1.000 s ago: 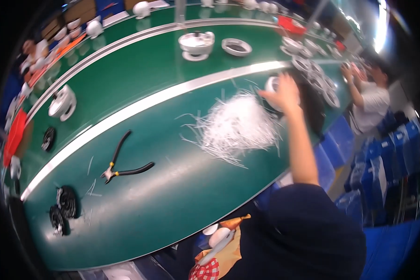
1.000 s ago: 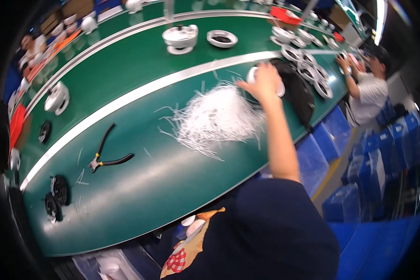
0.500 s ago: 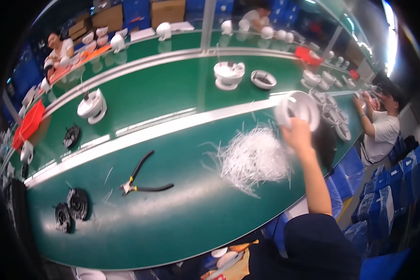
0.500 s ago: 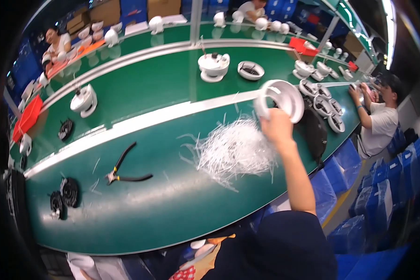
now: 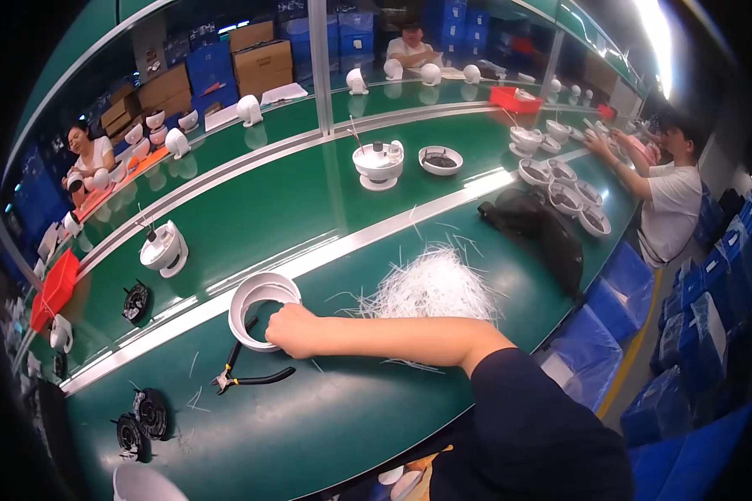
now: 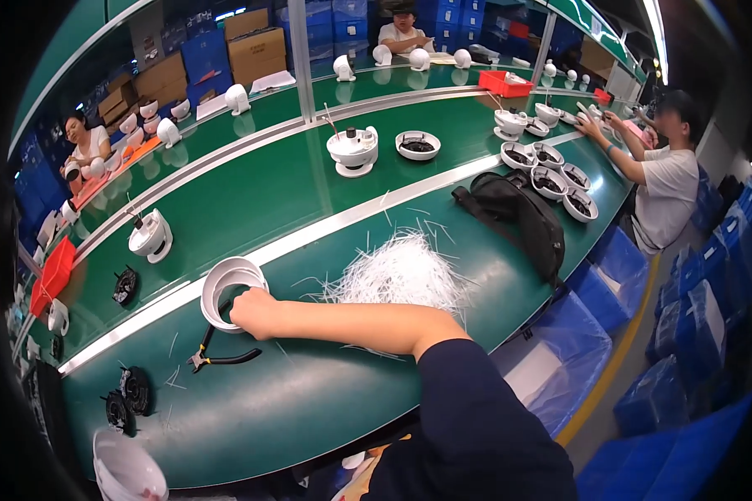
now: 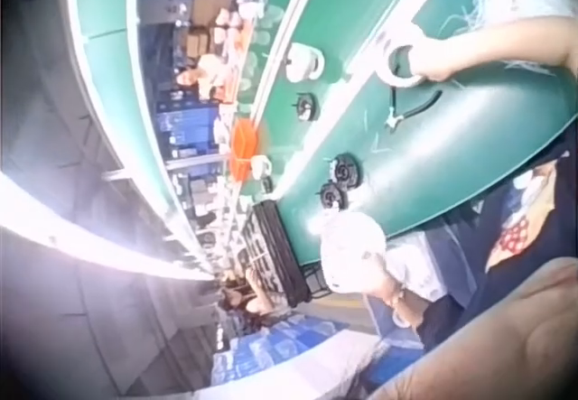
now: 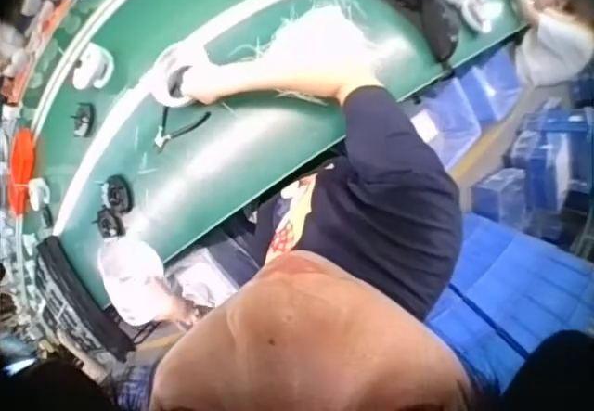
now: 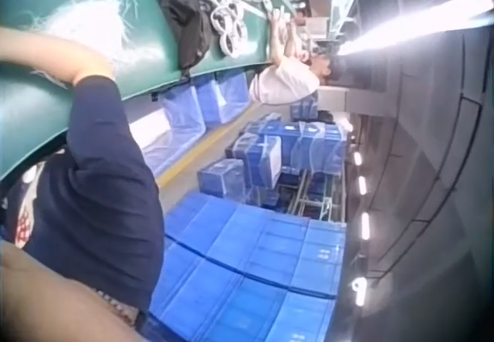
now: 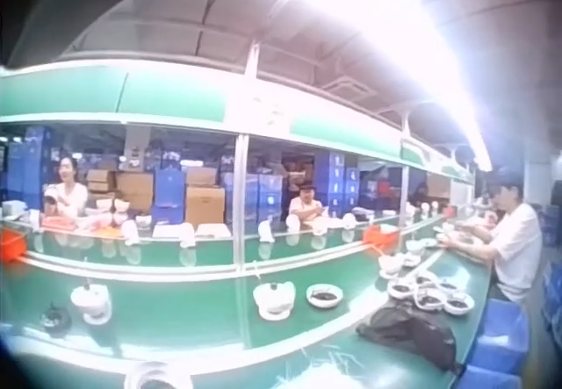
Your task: Assembling components for dome-style electronic cameras on a production line.
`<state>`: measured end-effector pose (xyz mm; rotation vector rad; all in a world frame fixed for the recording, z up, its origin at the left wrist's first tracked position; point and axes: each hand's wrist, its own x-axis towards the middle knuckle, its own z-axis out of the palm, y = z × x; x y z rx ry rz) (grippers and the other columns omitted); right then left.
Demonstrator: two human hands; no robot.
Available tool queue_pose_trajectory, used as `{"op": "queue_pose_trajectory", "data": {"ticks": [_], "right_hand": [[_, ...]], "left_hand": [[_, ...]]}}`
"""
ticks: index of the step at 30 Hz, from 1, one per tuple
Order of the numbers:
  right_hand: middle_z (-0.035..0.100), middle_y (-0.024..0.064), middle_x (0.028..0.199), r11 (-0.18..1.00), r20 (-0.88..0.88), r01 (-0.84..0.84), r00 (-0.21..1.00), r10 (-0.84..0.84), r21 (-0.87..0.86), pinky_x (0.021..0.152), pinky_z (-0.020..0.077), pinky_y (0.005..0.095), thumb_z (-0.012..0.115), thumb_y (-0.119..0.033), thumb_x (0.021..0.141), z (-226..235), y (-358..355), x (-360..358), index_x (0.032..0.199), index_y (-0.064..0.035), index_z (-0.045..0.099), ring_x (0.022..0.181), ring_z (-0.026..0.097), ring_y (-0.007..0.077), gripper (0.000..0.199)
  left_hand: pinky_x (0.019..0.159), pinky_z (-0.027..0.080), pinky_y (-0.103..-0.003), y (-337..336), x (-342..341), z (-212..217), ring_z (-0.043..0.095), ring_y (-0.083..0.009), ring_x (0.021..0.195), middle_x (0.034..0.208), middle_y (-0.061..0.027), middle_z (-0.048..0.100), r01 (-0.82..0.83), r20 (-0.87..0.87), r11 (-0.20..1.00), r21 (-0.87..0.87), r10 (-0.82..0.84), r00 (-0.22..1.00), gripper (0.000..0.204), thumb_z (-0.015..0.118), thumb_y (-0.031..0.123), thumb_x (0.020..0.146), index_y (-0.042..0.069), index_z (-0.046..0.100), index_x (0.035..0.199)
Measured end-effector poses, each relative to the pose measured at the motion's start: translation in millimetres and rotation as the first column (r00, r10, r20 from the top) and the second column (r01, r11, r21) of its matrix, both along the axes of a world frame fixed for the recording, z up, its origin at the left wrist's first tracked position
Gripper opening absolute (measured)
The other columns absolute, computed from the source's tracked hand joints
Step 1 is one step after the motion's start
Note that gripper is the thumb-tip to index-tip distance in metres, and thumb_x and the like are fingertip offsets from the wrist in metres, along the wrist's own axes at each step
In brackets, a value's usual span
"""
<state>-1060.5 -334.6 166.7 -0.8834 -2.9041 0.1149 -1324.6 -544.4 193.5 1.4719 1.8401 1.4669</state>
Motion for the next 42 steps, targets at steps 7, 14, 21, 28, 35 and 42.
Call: {"op": "queue_pose_trajectory", "data": {"ticks": [7,14,21,28,35,42], "right_hand": [[0.057,0.0111,0.097,0.993,-0.697,-0.036,0.710,0.104,0.113,0.080,0.0407,0.0380,0.075,-0.032,0.057,23.4,-29.8,76.9,0.101,-0.0032,0.053,0.092,0.052,0.0279,0.056],[0.043,0.0121,0.123,0.313,-0.509,-0.926,-0.170,-0.844,-0.210,0.094,0.0370,0.0344,0.037,-0.048,0.086,42.8,-26.5,221.4,0.129,-0.0020,0.030,0.110,0.045,0.0245,0.063],[0.037,0.0061,0.131,0.715,-0.540,-0.471,-0.469,-0.699,-0.516,0.099,0.0287,0.0395,0.046,-0.062,0.077,21.8,-14.8,340.1,0.130,-0.0123,0.033,0.118,0.038,0.0211,0.074],[0.053,0.0042,0.105,0.683,-0.581,0.018,-0.542,-0.607,-0.730,0.086,0.0344,0.0259,0.057,-0.042,0.081,-14.8,22.3,345.7,0.105,-0.0022,0.051,0.098,0.047,0.0120,0.047],[0.045,0.0076,0.121,0.565,-0.574,0.264,-0.659,-0.486,-0.782,0.096,0.0294,0.0284,0.042,-0.036,0.090,-33.3,34.9,319.7,0.121,-0.0012,0.042,0.113,0.040,0.0159,0.046],[0.050,-0.0011,0.103,0.546,-0.675,0.432,-0.624,-0.394,-0.718,0.082,0.0348,0.0254,0.044,-0.035,0.088,1.5,-8.4,391.7,0.114,-0.0089,0.049,0.097,0.045,0.0085,0.037]], "left_hand": [[0.085,0.040,-0.043,-6.7,93.2,53.4,0.053,-0.0183,0.074,0.073,-0.0034,0.052,0.193,0.054,0.972,0.134,-0.202,0.978,0.036,0.065,0.022,0.063,0.002,0.052,0.090],[0.082,0.042,-0.039,204.5,316.4,58.9,0.045,-0.0120,0.064,0.073,0.0005,0.043,0.846,0.792,0.310,0.434,-0.579,-0.195,0.052,0.056,0.039,0.079,0.000,0.040,0.110],[0.079,0.047,-0.039,299.1,470.3,-12.3,0.060,-0.0196,0.071,0.090,-0.0089,0.060,0.880,0.896,0.252,0.403,-0.304,-0.324,0.042,0.054,0.036,0.083,0.001,0.051,0.106],[0.070,0.045,-0.027,348.4,503.4,-81.2,0.056,-0.0160,0.085,0.098,-0.0102,0.059,0.760,0.218,0.649,0.033,-0.746,0.629,0.040,0.058,0.022,0.081,-0.001,0.048,0.112],[0.095,0.034,-0.034,343.4,477.0,-71.7,0.046,-0.0323,0.112,0.121,-0.0242,0.045,0.646,0.266,0.762,-0.052,-0.613,0.744,0.065,0.047,0.040,0.084,-0.007,0.030,0.127],[0.071,0.048,-0.030,297.0,405.9,32.6,0.061,-0.0209,0.081,0.106,-0.0142,0.055,0.660,0.476,0.655,0.369,-0.743,0.471,0.048,0.049,0.024,0.088,0.002,0.029,0.126]]}}
